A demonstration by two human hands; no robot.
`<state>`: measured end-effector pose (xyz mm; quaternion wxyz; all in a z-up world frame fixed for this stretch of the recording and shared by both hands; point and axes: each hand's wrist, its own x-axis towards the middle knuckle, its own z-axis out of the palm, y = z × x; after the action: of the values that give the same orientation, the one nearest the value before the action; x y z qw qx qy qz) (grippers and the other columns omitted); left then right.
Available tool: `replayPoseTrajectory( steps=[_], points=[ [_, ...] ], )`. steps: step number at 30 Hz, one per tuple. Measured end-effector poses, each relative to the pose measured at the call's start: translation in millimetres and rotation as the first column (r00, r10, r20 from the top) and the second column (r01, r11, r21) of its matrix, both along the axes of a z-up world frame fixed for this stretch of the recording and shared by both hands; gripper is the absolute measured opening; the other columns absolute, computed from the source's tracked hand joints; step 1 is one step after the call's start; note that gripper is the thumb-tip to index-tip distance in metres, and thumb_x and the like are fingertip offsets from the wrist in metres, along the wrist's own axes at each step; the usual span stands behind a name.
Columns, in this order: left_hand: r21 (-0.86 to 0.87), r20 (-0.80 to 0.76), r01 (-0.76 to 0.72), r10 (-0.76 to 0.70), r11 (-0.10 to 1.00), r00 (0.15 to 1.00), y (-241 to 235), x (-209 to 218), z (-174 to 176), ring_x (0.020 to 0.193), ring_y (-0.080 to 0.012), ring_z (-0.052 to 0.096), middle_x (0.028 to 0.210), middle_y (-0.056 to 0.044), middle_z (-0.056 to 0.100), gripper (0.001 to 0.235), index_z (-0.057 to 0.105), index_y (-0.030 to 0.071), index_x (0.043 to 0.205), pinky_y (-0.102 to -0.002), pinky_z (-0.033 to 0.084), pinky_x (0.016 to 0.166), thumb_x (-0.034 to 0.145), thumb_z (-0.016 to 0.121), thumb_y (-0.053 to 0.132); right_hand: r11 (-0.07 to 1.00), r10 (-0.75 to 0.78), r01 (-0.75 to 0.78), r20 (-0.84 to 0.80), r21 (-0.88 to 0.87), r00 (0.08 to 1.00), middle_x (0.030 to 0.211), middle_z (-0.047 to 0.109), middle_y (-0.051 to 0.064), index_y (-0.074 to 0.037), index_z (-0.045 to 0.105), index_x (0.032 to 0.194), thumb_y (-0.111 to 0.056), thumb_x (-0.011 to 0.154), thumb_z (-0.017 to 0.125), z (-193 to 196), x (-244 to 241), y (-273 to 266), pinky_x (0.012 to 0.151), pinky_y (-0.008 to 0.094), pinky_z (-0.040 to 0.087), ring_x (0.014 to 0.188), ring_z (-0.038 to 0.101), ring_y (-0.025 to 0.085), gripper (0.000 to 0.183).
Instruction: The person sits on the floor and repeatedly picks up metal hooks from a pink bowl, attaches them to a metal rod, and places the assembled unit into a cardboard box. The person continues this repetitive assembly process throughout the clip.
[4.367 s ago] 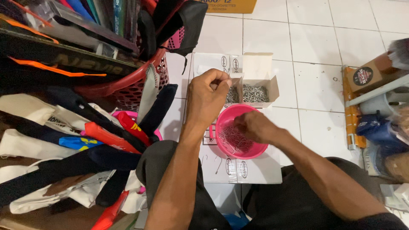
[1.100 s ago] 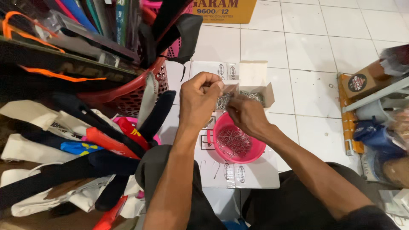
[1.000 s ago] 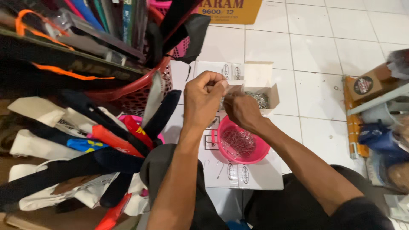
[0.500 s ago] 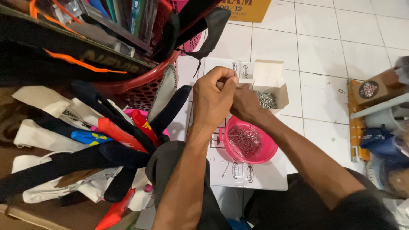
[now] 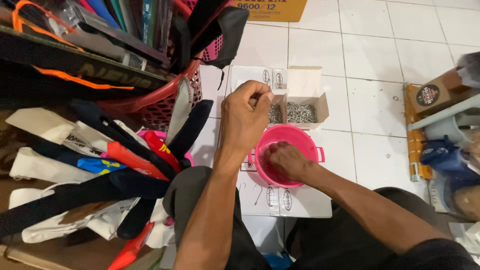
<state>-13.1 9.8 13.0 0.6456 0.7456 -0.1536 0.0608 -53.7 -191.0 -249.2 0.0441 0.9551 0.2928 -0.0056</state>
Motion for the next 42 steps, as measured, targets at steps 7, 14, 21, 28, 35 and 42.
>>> replayPoseTrajectory(
  steps=[7, 14, 21, 28, 35, 42],
  points=[
    [0.027, 0.029, 0.016, -0.017, 1.000, 0.999, -1.9, -6.8, 6.6, 0.068, -0.0175, 0.066, 0.078, -0.010, 0.070, 0.007, 0.073, 0.010, 0.088, -0.034, 0.052, 0.062, 0.085, 0.067, 0.012, 0.960, -0.175, 0.216, -0.217, 0.179, 0.960, 0.065, 0.068, 0.017, -0.008, 0.070, 0.073, -0.026, 0.086, 0.057, 26.9, 2.4, -9.3, 0.057, 0.049, 0.057, 0.065, 0.070, 0.039, 0.026],
    [0.128, -0.022, 0.124, -0.122, 0.984, 0.992, -1.6, -10.5, 9.8, 0.071, -0.0247, 0.069, 0.081, -0.013, 0.071, 0.008, 0.074, 0.009, 0.089, -0.039, 0.052, 0.066, 0.087, 0.066, 0.012, 0.783, -0.214, 0.488, -0.569, 0.387, 0.794, 0.075, 0.072, 0.017, -0.005, 0.076, 0.092, -0.015, 0.091, 0.064, 165.4, -16.4, -11.1, 0.071, 0.045, 0.055, 0.075, 0.071, 0.034, 0.016],
    [0.215, -0.218, 0.275, -0.228, 0.937, 0.949, -8.0, -6.3, -0.4, 0.075, -0.0242, 0.074, 0.085, -0.008, 0.076, 0.012, 0.076, 0.013, 0.088, -0.039, 0.055, 0.069, 0.084, 0.065, 0.016, 0.431, -0.087, 0.618, -0.651, 0.658, 0.754, 0.064, 0.073, 0.009, -0.006, 0.081, 0.084, -0.015, 0.094, 0.070, 230.3, -25.4, -13.0, 0.068, 0.035, 0.052, 0.065, 0.067, 0.020, 0.018],
    [0.005, -0.269, 0.435, -0.417, 0.901, 0.868, -20.4, 1.6, -23.1, 0.069, -0.0182, 0.073, 0.075, -0.014, 0.073, 0.012, 0.076, 0.002, 0.090, -0.029, 0.053, 0.063, 0.082, 0.067, 0.005, 0.343, -0.060, 0.654, -0.679, 0.674, 0.732, 0.065, 0.073, 0.010, -0.002, 0.081, 0.082, -0.013, 0.093, 0.071, 239.7, -28.9, -18.0, 0.064, 0.031, 0.051, 0.063, 0.065, 0.017, 0.018],
    [-0.254, -0.310, 0.462, -0.524, 0.850, 0.794, -19.2, -1.8, -12.6, 0.073, -0.0155, 0.073, 0.081, -0.013, 0.071, 0.015, 0.073, -0.003, 0.098, -0.021, 0.055, 0.064, 0.088, 0.070, 0.007, 0.062, 0.133, 0.707, -0.708, 0.704, 0.694, 0.065, 0.068, 0.013, 0.003, 0.076, 0.079, -0.008, 0.094, 0.068, 237.1, -30.8, -18.7, 0.056, 0.029, 0.053, 0.056, 0.066, 0.017, 0.019],
    [-0.214, -0.216, 0.373, -0.416, 0.903, 0.884, -30.8, 3.0, -30.1, 0.064, -0.0142, 0.072, 0.073, -0.011, 0.067, 0.010, 0.072, -0.005, 0.095, -0.021, 0.054, 0.056, 0.087, 0.069, 0.002, -0.026, 0.078, 0.706, -0.703, 0.707, 0.707, 0.068, 0.068, 0.020, 0.010, 0.076, 0.086, -0.005, 0.093, 0.069, 228.5, -27.4, -9.5, 0.053, 0.032, 0.056, 0.060, 0.069, 0.025, 0.018]
  ],
)
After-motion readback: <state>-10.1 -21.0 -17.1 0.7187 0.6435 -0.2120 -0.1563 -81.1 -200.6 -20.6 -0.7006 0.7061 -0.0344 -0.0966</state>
